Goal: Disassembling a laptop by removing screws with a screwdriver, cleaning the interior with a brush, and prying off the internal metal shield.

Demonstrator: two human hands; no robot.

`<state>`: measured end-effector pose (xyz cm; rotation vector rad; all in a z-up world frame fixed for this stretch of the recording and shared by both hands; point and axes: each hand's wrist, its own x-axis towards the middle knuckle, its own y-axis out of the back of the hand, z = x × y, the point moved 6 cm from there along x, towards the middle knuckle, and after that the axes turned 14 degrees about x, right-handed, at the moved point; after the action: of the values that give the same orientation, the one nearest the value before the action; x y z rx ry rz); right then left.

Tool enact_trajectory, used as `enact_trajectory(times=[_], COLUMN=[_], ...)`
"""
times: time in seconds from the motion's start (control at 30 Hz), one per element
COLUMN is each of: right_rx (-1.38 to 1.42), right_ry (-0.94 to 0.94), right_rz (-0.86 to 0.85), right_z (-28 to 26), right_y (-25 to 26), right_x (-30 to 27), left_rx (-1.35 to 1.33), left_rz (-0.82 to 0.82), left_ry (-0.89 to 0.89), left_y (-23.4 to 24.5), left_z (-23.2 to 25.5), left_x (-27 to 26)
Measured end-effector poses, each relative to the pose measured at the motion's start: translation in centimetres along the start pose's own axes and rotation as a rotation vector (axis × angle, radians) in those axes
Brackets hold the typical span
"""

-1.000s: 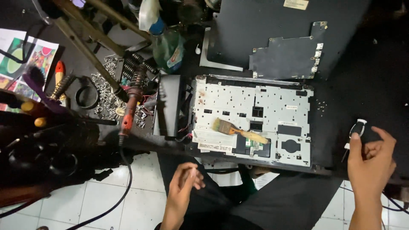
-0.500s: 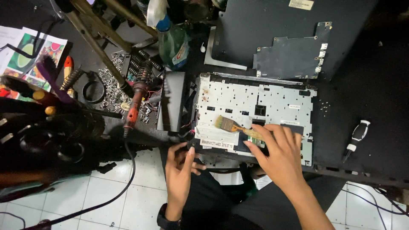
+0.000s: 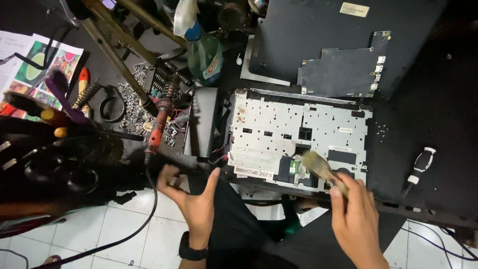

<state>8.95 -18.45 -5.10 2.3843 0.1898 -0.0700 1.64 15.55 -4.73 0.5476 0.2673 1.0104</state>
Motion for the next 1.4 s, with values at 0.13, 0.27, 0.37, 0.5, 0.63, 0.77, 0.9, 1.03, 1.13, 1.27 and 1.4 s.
enact_trajectory(times=[0.13, 0.27, 0.37, 0.5, 0.63, 0.77, 0.9, 1.03, 1.13, 1.27, 1.4], right_rx=[-0.172, -0.244, -0.320, -0.232, -0.216, -0.187, -0.141, -0.048, -0.077, -0.087, -0.122], right_ry=[0.115, 0.204, 0.477, 0.685, 0.814, 0.886, 0.929, 0.900, 0.923, 0.969, 0.994], right_rz=[0.117, 0.084, 0.018, 0.025, 0.024, 0.060, 0.067, 0.005, -0.034, -0.020, 0.039], right_z=[3.8, 3.8, -0.5, -3.3, -2.9, -3.3, -3.0, -2.9, -3.2, -2.7, -3.3], right_y=[0.0, -1.8, -2.7, -2.6, -2.8, -2.6, -2.6, -2.4, -2.2, -2.6, -2.6], right_x=[-2.2, -2.3, -1.9, -0.7, -0.9, -1.1, -1.0, -0.6, -0.4, -0.8, -1.0], left_rx=[0.116, 0.062, -0.082, 0.057, 0.199, 0.216, 0.204, 0.177, 0.199, 0.209, 0.192], left_rz=[0.051, -0.095, -0.256, -0.148, -0.067, -0.065, -0.085, -0.088, -0.086, -0.082, -0.074], left_ry=[-0.337, -0.379, -0.396, -0.518, -0.544, -0.574, -0.608, -0.606, -0.626, -0.654, -0.620], left_y=[-1.7, -3.0, -4.3, -4.4, -4.3, -4.7, -4.6, -4.3, -4.4, -4.7, -4.4], left_z=[1.6, 4.9, 5.7, 6.0, 5.8, 5.4, 5.7, 6.1, 6.1, 6.2, 6.8], left_x=[0.7, 1.5, 1.8, 2.2, 2.0, 2.3, 2.3, 2.5, 2.8, 2.8, 2.8])
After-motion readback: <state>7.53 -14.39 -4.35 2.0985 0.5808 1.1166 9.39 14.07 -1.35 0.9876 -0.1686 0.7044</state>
